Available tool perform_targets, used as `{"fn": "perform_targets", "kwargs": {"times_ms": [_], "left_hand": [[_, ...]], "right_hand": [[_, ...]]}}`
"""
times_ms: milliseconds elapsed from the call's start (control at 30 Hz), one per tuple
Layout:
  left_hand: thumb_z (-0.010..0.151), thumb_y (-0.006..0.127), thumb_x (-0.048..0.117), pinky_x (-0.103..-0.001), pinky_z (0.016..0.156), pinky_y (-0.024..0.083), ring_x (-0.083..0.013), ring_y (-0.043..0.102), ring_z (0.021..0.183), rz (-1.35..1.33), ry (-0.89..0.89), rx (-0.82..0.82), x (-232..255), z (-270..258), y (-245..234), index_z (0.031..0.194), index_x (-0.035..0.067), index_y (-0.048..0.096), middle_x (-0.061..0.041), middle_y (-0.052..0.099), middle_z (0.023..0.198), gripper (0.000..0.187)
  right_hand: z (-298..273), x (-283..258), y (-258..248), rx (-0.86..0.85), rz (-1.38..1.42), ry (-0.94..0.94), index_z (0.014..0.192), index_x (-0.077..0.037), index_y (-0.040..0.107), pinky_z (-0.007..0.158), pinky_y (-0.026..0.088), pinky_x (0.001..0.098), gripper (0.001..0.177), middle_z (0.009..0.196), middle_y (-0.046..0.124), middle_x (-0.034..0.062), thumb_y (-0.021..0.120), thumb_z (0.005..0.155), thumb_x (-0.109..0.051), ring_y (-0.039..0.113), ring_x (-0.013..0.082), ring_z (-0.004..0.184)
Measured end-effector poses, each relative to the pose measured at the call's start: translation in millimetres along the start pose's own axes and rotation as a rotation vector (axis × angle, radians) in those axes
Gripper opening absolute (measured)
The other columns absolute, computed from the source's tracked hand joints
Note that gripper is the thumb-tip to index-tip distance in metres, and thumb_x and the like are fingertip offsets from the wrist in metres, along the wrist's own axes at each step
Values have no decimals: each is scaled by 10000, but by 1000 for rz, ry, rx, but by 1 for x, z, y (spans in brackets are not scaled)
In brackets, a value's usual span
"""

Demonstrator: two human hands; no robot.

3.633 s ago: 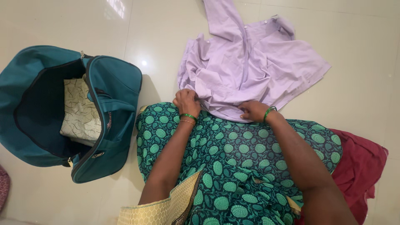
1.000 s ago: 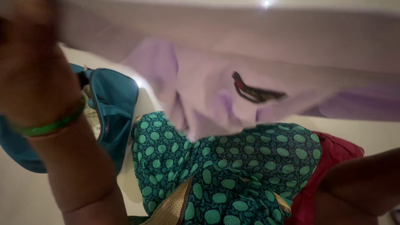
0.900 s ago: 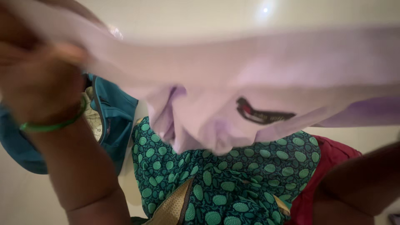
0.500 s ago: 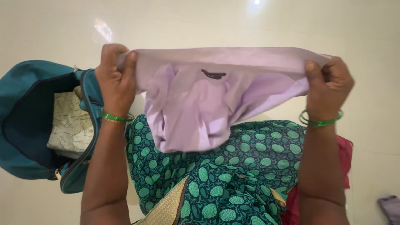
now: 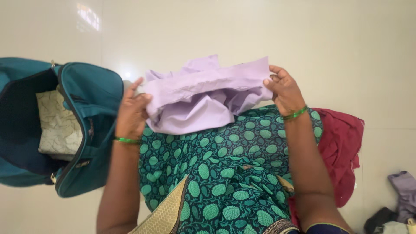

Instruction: The person folds a patterned shirt and a light-colored shirt on the floor, then places the folded patterned shirt into a bag.

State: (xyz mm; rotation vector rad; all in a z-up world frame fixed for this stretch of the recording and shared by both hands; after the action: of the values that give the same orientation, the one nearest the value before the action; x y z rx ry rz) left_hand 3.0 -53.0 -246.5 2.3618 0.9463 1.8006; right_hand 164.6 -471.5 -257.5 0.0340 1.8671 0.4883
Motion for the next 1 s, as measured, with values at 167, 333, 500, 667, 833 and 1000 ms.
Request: {"fn": "perform_targets", "kwargs": {"times_ms": [167, 333, 500, 667, 833, 1000], "left_hand": [[875, 697, -57, -205, 703, 574, -100, 659, 866, -85, 100, 131, -53, -14, 44, 1469, 21, 496, -47, 672, 1014, 632], [853, 683, -66, -221, 745, 558, -102, 644, 935, -66, 127, 88, -70, -29, 92, 1489, 95, 470, -72, 638, 1130, 689], [950, 588, -26, -256, 815, 553, -139, 621, 964, -86, -145, -167, -107, -42, 129, 1542, 81, 476, -88, 705, 1188, 612], [917, 622, -99, -268, 969, 541, -136, 641, 1116, -89, -7, -183, -133, -59, 131, 1544, 81, 400, -73, 662, 1179, 689], [882, 666, -141, -291, 1000, 545, -148, 644, 1110, -103, 7, -187, -141, -66, 122, 1575, 72, 384, -76, 649, 1158, 778], [875, 672, -131, -265, 992, 541, -125, 654, 1101, 84, 142, -214, -132, -70, 122, 1590, 87, 368, -67, 680, 1182, 807]], "right_hand": [[-29, 42, 21, -74, 55, 30, 1378, 31, 497, 829, 605, 290, 498, 1137, 676, 152, 624, 899, 83, 707, 189, 979], [-53, 64, 40, 19, 300, 130, 1262, 27, 536, 879, 636, 348, 370, 1109, 680, 135, 604, 907, 102, 726, 211, 989], [-61, 86, 59, -42, 369, 198, 1126, 0, 565, 845, 635, 358, 250, 1046, 693, 125, 623, 897, 82, 743, 233, 957], [-67, 125, 58, 33, 364, 222, 1098, -47, 600, 711, 590, 262, 230, 994, 686, 60, 683, 916, 65, 716, 162, 868], [-76, 124, 61, 1, 300, 229, 1093, -36, 623, 657, 557, 239, 214, 946, 684, 59, 721, 919, 40, 698, 137, 792], [-81, 110, 78, -55, 235, 265, 1110, -14, 626, 717, 610, 271, 244, 1002, 718, 87, 711, 886, 35, 725, 166, 832]]}}
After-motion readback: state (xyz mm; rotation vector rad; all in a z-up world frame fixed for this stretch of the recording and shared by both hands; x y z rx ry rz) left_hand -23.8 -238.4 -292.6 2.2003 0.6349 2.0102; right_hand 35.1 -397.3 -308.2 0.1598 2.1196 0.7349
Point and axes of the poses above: each hand's wrist, its own z-axis towards the middle knuckle, its own y-axis out of the palm, x = y × z, the point moved 3 cm from there along z, towards the middle knuckle
